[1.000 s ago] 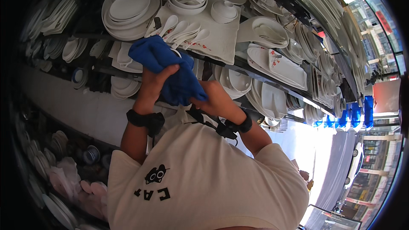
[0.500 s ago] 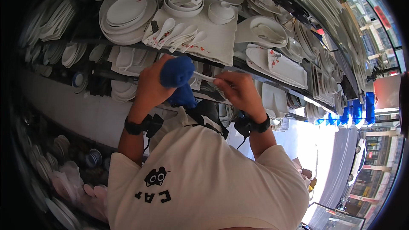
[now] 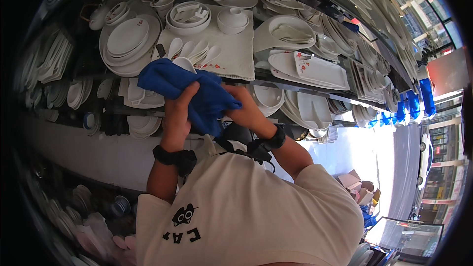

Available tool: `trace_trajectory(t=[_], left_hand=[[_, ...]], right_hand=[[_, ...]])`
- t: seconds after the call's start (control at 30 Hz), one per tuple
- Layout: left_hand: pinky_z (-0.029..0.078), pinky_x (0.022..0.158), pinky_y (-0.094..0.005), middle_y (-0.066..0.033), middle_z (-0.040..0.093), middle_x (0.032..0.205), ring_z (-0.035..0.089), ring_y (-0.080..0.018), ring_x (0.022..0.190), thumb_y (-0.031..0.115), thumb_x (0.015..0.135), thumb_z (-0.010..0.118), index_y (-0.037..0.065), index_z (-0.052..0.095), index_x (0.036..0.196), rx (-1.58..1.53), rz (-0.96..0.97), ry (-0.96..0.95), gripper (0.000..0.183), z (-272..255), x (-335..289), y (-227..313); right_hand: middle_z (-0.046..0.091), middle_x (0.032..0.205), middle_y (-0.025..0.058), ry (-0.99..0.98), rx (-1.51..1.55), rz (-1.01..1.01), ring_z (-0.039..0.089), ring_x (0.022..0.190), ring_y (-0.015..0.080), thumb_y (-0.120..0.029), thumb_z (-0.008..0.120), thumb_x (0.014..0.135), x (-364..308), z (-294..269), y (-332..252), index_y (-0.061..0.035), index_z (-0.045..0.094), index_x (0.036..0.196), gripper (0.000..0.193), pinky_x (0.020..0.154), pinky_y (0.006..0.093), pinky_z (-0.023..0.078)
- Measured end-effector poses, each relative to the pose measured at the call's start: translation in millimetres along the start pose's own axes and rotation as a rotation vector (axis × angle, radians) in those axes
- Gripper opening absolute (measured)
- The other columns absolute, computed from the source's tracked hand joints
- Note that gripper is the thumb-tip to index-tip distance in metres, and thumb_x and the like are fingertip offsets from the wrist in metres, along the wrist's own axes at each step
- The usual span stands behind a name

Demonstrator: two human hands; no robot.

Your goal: The person wipes white ceramic spoons and bowls with a blue cloth and places them on a shelf. The person handles items one at a time, wiping each piece before stacking it with others.

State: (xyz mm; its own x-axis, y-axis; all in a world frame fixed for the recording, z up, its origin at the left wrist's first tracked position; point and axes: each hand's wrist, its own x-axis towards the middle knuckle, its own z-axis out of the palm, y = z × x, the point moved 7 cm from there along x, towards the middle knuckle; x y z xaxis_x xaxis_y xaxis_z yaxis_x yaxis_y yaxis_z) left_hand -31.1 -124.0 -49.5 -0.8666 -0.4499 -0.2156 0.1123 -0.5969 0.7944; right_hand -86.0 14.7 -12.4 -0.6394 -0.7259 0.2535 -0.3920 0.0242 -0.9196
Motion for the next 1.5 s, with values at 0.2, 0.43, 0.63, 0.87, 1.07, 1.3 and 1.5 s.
trace_trajectory(t=[0.2,0.43,0.63,0.87,1.07,1.3,1.5], left_hand=[[0.051,0.087,-0.0334,-0.0087,0.061,0.106,0.062,-0.0195,0.097,0.008,0.080,0.072,0.000,0.054,0.116,0.202,0.205,0.004,0.041,-8,24,20],[0.049,0.085,-0.0351,-0.0149,0.064,0.104,0.063,-0.0232,0.094,0.011,0.076,0.075,-0.002,0.051,0.116,0.857,0.746,-0.008,0.049,-6,31,28],[0.048,0.086,-0.0345,-0.0129,0.065,0.102,0.064,-0.0223,0.095,0.009,0.075,0.075,0.004,0.051,0.114,0.925,0.728,0.040,0.046,3,21,56],[0.048,0.087,-0.0329,-0.0111,0.065,0.101,0.064,-0.0203,0.094,0.010,0.076,0.074,0.004,0.051,0.115,0.930,0.628,-0.103,0.046,-13,18,50],[0.049,0.085,-0.0331,-0.0124,0.064,0.102,0.064,-0.0193,0.094,0.009,0.074,0.074,0.004,0.051,0.115,0.894,0.544,-0.153,0.047,-28,19,30],[0.049,0.085,-0.0336,-0.0122,0.064,0.101,0.063,-0.0204,0.093,0.009,0.076,0.074,0.003,0.049,0.118,0.871,0.477,-0.133,0.049,-47,18,29],[0.049,0.084,-0.0322,-0.0109,0.063,0.100,0.062,-0.0186,0.092,0.009,0.076,0.074,0.002,0.048,0.119,0.878,0.475,-0.119,0.051,-55,16,30]], right_hand=[[0.064,0.071,0.0165,-0.061,-0.107,0.169,0.062,0.062,0.0265,-0.008,0.063,0.083,-9,1,-1,0.0027,0.062,0.094,0.015,0.061,0.0344,0.048],[0.059,0.068,0.0211,-0.127,-0.291,0.104,0.058,0.064,0.0403,-0.014,0.063,0.087,-19,-29,10,0.0004,0.061,0.086,0.015,0.058,0.0435,0.046],[0.064,0.070,0.0152,0.062,-0.560,0.019,0.060,0.056,0.0278,-0.012,0.061,0.090,-26,-101,10,0.0014,0.066,0.092,0.015,0.055,0.0326,0.048],[0.067,0.081,0.0154,0.519,-1.157,0.030,0.065,0.073,0.0355,-0.017,0.061,0.086,-2,-259,25,-0.0082,0.072,0.091,0.014,0.064,0.0437,0.051],[0.067,0.091,0.0132,0.527,-1.511,0.286,0.067,0.081,0.0338,-0.026,0.060,0.085,52,-358,78,-0.0138,0.072,0.087,0.017,0.068,0.0449,0.054],[0.069,0.092,0.0103,0.500,-1.613,0.339,0.068,0.085,0.0330,-0.027,0.058,0.085,76,-389,143,-0.0127,0.070,0.085,0.019,0.072,0.0459,0.054],[0.069,0.091,0.0107,0.471,-1.641,0.405,0.068,0.086,0.0330,-0.021,0.059,0.082,81,-386,169,-0.0145,0.070,0.087,0.014,0.073,0.0452,0.054]])
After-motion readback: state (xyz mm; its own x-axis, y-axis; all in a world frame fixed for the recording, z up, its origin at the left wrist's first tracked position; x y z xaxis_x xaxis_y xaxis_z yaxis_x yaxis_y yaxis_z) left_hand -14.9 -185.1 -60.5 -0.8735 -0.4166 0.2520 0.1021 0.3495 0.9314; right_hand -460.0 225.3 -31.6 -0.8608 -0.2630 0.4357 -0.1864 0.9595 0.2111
